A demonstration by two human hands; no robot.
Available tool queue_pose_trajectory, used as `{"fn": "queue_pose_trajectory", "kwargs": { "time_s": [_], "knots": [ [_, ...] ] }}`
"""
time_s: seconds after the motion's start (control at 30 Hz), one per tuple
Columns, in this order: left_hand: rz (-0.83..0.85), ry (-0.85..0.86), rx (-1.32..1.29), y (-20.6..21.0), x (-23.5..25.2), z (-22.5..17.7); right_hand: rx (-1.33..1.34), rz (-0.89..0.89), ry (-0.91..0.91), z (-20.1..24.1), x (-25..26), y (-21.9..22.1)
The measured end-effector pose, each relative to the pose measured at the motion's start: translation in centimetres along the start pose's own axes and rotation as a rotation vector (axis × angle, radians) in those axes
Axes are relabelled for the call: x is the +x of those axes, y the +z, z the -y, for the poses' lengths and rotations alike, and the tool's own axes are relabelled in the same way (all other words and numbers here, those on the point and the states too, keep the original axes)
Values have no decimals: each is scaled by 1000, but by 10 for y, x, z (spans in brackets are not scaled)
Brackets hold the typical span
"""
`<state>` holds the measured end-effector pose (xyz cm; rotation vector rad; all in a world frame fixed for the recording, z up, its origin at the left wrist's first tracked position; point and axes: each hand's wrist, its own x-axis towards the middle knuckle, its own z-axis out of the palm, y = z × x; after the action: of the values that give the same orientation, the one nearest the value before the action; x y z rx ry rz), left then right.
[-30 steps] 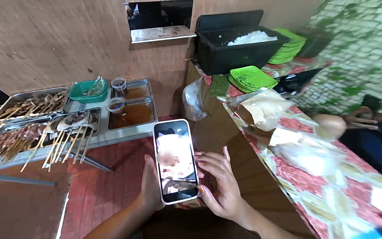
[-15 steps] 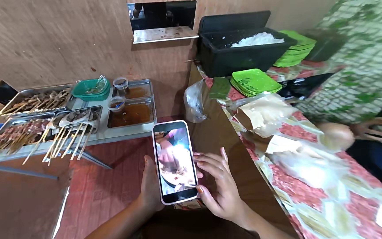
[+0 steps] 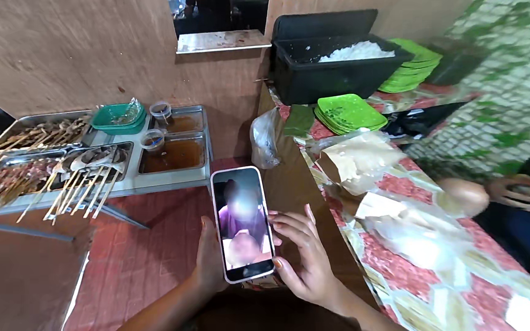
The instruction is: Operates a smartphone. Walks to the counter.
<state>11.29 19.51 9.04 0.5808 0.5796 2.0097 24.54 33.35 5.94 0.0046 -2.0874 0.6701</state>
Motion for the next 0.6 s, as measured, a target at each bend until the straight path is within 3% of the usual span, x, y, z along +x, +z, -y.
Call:
{"fn": "queue_pose_trajectory", "kwargs": {
  "time_s": [0.1, 0.3, 0.6],
  "knots": [
    [63, 3, -17, 0, 5, 8, 3, 10, 2, -8, -2, -7],
    [36, -11, -32, 4, 17, 18, 28, 12, 5, -21, 0, -15],
    [113, 33, 2, -6, 17, 11, 43, 27, -9, -22, 8, -7]
  ]
}}
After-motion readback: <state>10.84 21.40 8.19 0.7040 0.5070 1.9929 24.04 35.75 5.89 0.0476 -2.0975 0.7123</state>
